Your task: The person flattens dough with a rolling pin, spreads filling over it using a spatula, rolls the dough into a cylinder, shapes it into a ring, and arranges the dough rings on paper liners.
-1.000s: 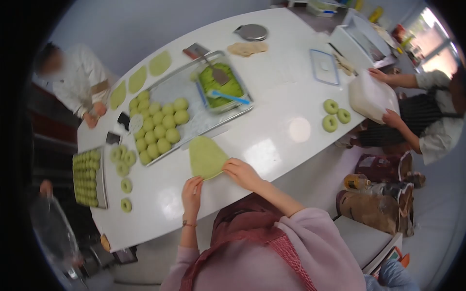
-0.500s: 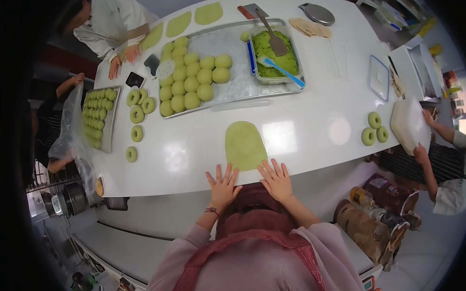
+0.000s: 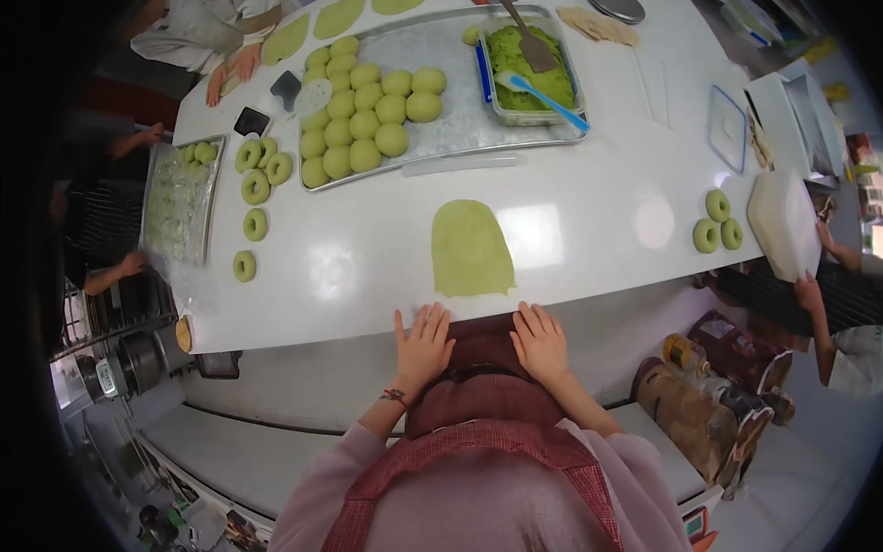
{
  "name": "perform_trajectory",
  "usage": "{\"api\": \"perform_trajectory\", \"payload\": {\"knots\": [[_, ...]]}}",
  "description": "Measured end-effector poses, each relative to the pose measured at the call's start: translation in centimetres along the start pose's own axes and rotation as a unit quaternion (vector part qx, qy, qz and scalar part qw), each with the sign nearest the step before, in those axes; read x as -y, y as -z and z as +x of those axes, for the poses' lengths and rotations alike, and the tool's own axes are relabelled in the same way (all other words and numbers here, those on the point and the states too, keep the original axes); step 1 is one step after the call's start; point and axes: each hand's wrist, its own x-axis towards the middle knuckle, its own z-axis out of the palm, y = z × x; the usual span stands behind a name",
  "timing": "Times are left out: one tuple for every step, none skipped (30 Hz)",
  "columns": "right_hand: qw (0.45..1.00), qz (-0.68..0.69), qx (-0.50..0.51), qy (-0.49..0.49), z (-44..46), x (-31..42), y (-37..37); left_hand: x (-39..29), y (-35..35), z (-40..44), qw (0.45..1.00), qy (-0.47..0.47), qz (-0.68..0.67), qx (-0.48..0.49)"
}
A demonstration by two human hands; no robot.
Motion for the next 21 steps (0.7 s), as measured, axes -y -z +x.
{"api": "perform_trajectory", "payload": {"knots": [[1.000,0.000,0.000,-0.001,0.3,0.8,0.5,-0.6,0.3,0.0,0.999,-0.032,-0.007,-0.022],[0.997,0.019,0.070,-0.010,1.5,2.0,0.9,-1.5,0.6,0.7,0.997,-0.065,-0.014,-0.046],[0.989,0.038,0.141,-0.018,2.8,3.1,0.9,-2.5,0.6,1.8,0.991,-0.079,-0.045,-0.094],[0.998,0.059,0.005,0.037,3.8,3.6,-0.9,-3.0,0.4,3.0,0.991,-0.085,-0.039,-0.094],[0.998,0.058,0.005,0.036,4.1,3.9,-2.1,-3.4,0.0,4.0,0.991,-0.090,-0.033,-0.095],[0.995,0.050,0.082,-0.002,4.0,4.1,-3.2,-3.6,-1.5,4.1,0.989,-0.090,-0.061,-0.098],[0.986,0.041,0.158,-0.040,4.0,4.2,-3.5,-3.7,-1.8,3.7,0.989,-0.090,-0.063,-0.096],[0.986,0.040,0.157,-0.042,4.1,3.9,-3.5,-3.6,-2.0,3.3,0.991,-0.087,-0.077,-0.071],[0.987,0.040,0.152,-0.030,3.6,3.5,-3.4,-3.7,-2.3,2.6,0.991,-0.081,-0.092,-0.044],[0.987,0.042,0.151,-0.018,2.9,3.7,-2.9,-3.9,-1.7,2.0,0.992,-0.077,-0.094,-0.040],[0.985,0.037,0.169,-0.020,3.0,3.6,-2.4,-3.6,-1.1,2.0,0.989,-0.099,-0.096,-0.054],[0.986,0.036,0.164,-0.018,3.7,3.4,-2.2,-3.2,-0.6,2.6,0.985,-0.122,-0.094,-0.072],[0.994,0.041,0.105,-0.007,4.2,3.3,-1.7,-3.0,0.8,3.0,0.985,-0.101,-0.104,-0.088],[0.998,0.047,0.050,0.003,4.6,3.4,-1.4,-2.5,0.7,3.5,0.986,-0.101,-0.104,-0.087],[0.997,0.040,0.053,-0.039,5.1,3.4,-1.1,-2.0,0.6,4.0,0.992,-0.069,-0.083,-0.069],[0.997,0.044,0.058,-0.039,4.4,3.4,-1.6,-1.8,0.5,3.8,0.996,-0.036,-0.063,-0.047],[0.994,0.032,0.097,-0.046,3.4,3.2,-2.1,-1.6,-0.6,2.9,0.999,-0.049,-0.017,-0.008],[0.990,0.015,0.128,-0.052,3.1,2.7,-2.4,-1.2,-1.4,2.5,0.999,-0.048,-0.015,-0.010],[0.989,0.024,0.136,-0.052,2.8,2.4,-2.2,-1.1,-0.6,2.9,0.998,-0.057,-0.021,-0.022],[0.988,0.026,0.141,-0.051,1.9,2.4,-2.1,-1.4,0.1,2.1,0.997,-0.065,-0.031,-0.025],[0.993,0.024,0.112,-0.033,1.7,2.2,-2.1,-1.2,0.0,1.7,0.998,-0.058,-0.039,-0.009]]}}
